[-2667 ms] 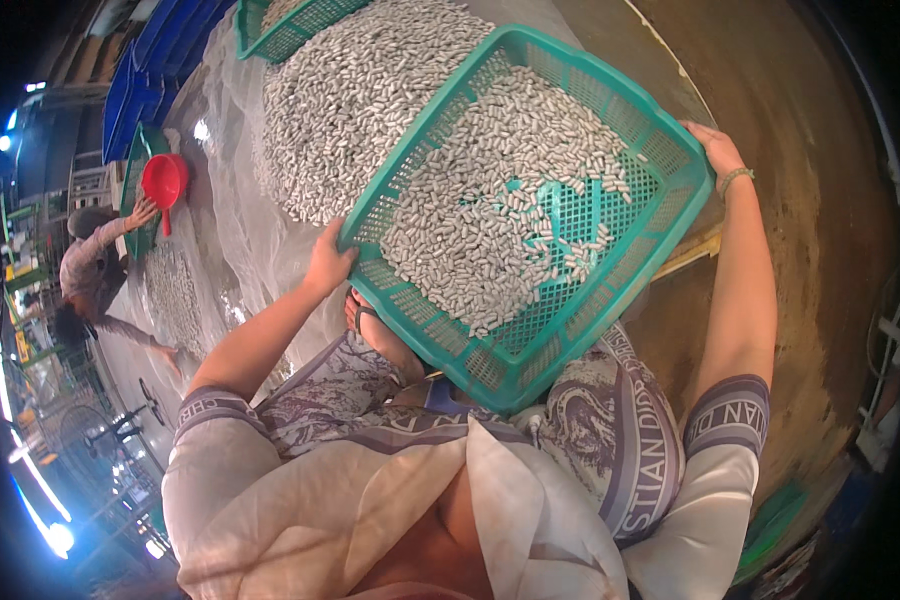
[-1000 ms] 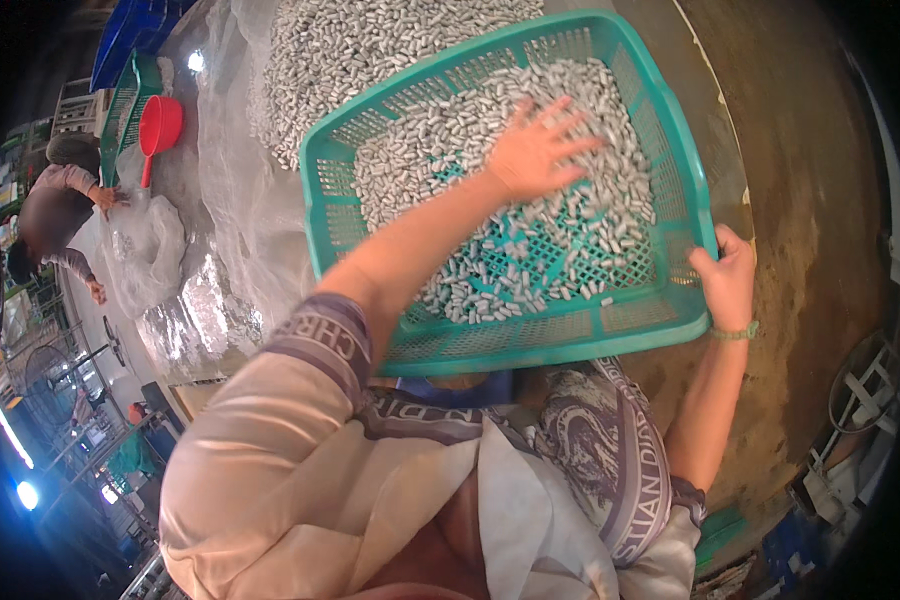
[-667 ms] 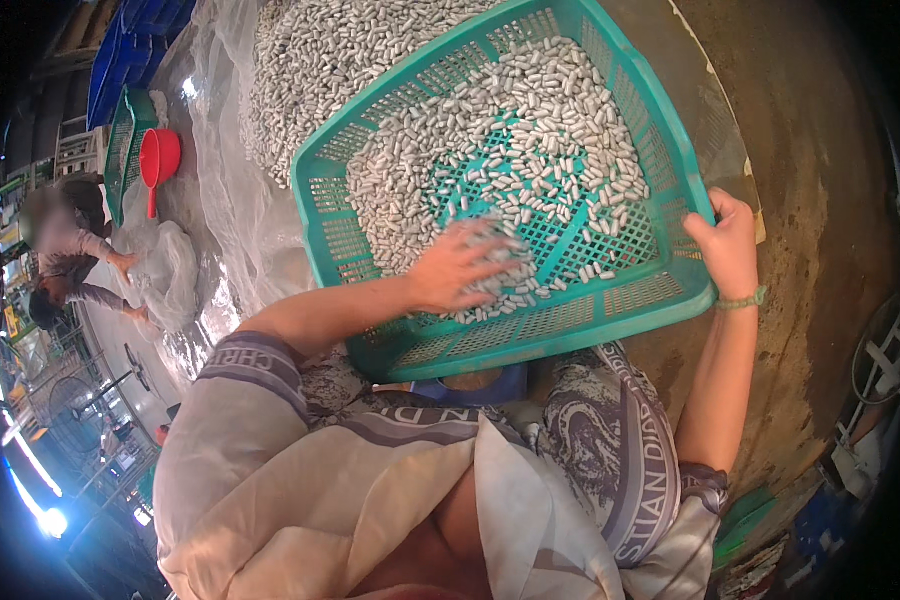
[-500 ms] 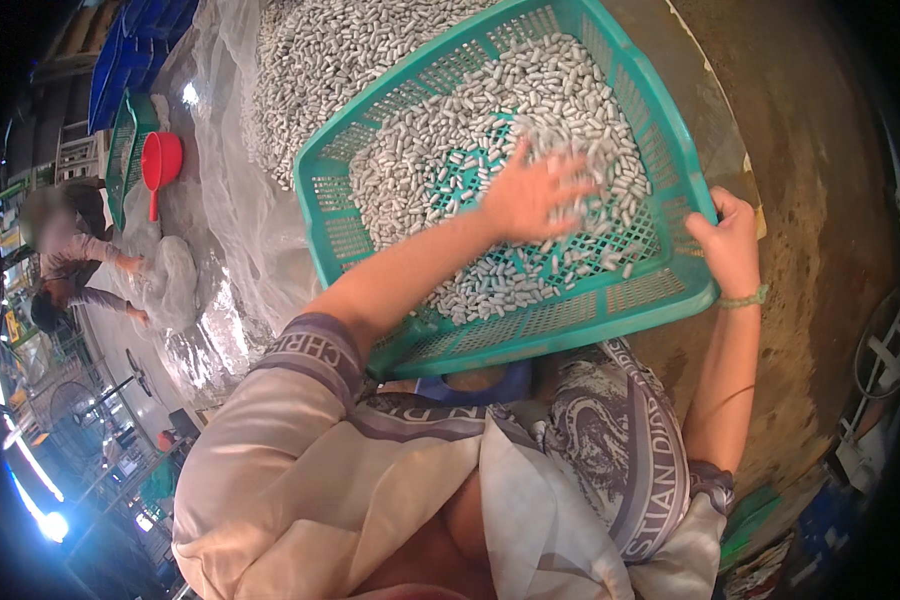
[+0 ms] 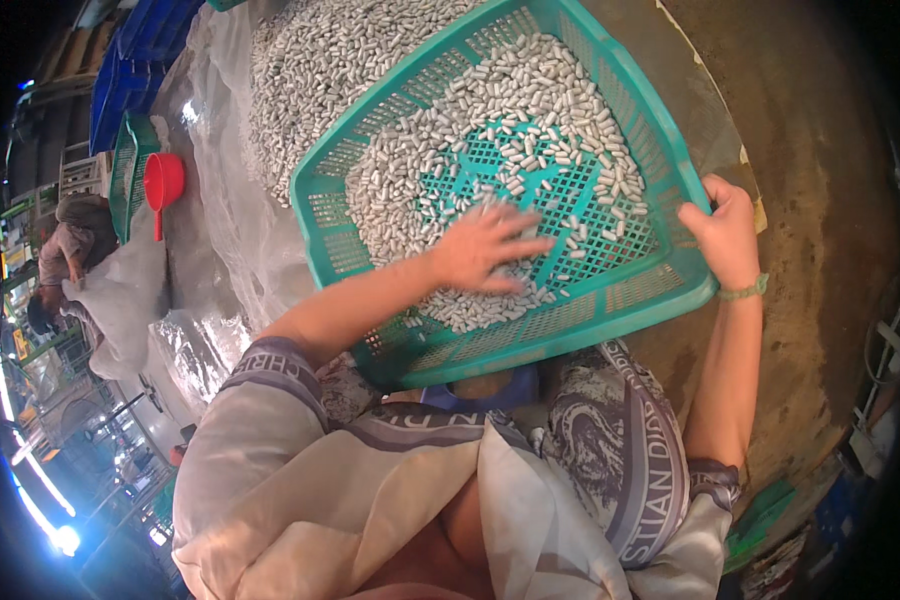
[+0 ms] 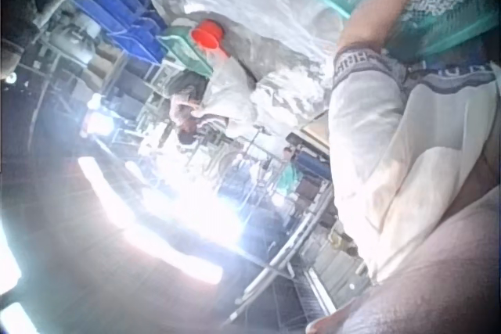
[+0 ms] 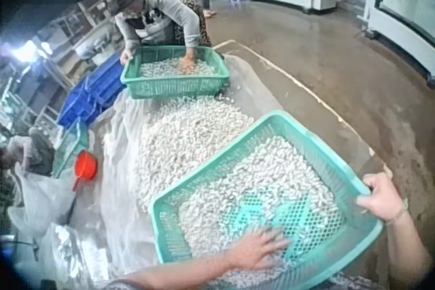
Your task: The person sits at a table with others and sorts small white silkworm cocoons by hand, picking out plastic clips and placing them into a green basket. The person then scoops cocoons into the basket and continues sorting through them.
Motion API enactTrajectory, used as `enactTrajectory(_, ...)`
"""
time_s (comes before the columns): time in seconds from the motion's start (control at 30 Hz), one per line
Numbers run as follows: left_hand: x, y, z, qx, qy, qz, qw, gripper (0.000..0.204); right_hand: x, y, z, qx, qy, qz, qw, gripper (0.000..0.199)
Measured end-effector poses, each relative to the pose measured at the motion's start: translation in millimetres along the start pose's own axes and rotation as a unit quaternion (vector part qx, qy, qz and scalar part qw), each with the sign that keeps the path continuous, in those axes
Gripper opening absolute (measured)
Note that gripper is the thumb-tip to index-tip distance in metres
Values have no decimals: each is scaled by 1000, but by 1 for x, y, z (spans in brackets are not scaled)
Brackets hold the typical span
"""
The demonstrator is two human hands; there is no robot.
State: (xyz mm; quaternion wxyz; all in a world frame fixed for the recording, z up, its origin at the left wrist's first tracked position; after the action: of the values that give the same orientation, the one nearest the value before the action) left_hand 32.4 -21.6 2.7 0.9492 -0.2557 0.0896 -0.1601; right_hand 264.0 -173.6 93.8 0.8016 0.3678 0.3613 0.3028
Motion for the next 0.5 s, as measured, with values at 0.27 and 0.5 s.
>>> enactTrajectory(0.27, 77, 110, 85, 148, -180, 154, 960, 58, 3, 32, 3, -37, 18, 39, 998, 21)
enactTrajectory(0.5, 1, 38, 10, -9, -51, 94, 994, 56, 0, 10, 2, -4, 8, 2, 1000, 21)
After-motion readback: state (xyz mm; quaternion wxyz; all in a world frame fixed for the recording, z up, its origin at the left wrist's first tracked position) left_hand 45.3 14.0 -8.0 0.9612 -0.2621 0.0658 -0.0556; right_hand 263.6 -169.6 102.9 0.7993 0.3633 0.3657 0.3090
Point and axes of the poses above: each hand's wrist, its own x-axis towards the middle knuckle, its own z-axis out of the back of the hand, y = z × x, the point moved 6 cm from there along x, towards the middle knuckle, and after that the axes turned 13 degrees about y, right-handed, at the moved point
